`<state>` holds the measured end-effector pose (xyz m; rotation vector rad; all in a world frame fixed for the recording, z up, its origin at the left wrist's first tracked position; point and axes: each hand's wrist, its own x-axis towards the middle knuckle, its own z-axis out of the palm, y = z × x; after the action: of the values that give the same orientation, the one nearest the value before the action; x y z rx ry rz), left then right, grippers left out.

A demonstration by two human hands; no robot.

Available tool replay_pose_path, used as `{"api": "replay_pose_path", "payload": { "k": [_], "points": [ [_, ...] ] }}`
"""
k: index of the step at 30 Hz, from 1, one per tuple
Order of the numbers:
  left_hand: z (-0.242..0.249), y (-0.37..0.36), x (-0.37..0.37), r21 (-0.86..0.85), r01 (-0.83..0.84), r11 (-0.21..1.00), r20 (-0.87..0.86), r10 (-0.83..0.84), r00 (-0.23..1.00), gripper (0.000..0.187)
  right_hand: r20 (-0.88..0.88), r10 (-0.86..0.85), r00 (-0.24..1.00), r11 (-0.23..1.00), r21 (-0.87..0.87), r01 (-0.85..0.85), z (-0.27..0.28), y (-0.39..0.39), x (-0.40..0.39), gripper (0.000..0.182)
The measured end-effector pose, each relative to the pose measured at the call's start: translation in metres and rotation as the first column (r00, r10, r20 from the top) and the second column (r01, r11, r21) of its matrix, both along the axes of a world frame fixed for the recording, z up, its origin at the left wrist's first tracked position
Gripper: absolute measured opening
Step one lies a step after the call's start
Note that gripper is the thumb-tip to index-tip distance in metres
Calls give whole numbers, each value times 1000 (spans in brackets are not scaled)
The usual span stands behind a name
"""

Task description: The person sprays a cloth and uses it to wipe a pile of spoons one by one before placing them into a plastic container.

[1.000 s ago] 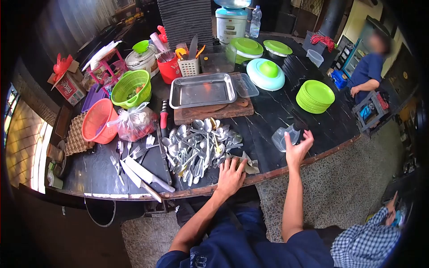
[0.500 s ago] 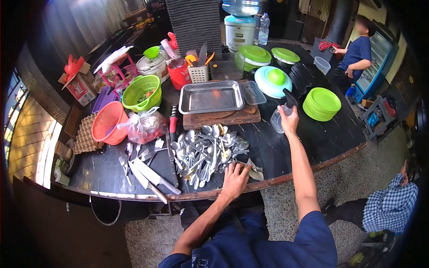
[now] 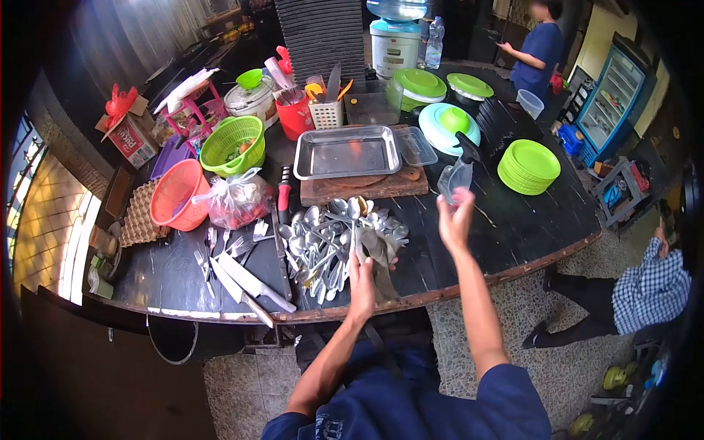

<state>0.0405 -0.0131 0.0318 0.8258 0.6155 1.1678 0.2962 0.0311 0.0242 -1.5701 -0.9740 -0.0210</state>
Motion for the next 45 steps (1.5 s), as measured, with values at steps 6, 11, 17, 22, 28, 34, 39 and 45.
{"api": "replay_pose_path", "payload": {
  "k": [6,11,17,22,28,34,39,45],
  "points": [
    [7,26,-19,-79,138,987,70,-133,989,44,-372,635,677,711,-62,-701,37,-59,-114,49],
    [16,39,-51,0,117,993,72,-117,991,43,-319,663,678,687,-103,-720,30,-48,-117,47],
    [24,36,-78,-39,73,997,235,-62,970,57,-232,689,686,687,-91,-721,81,-51,-139,53],
    [46,34,-97,93,37,995,107,-47,993,83,-280,755,593,625,31,-780,100,-45,-143,26],
    [126,38,-110,794,195,576,-524,486,699,76,-406,866,293,383,161,-909,171,-44,-160,24],
    [166,54,-93,541,239,807,-358,-36,933,76,-113,894,435,442,49,-896,214,-19,-159,55],
    [184,71,-119,713,315,626,-576,268,772,13,6,876,482,452,-358,-817,243,-27,-140,55],
    [193,75,-134,659,-133,740,-284,409,867,5,216,882,418,459,-593,-662,229,-29,-127,64]
  ]
}}
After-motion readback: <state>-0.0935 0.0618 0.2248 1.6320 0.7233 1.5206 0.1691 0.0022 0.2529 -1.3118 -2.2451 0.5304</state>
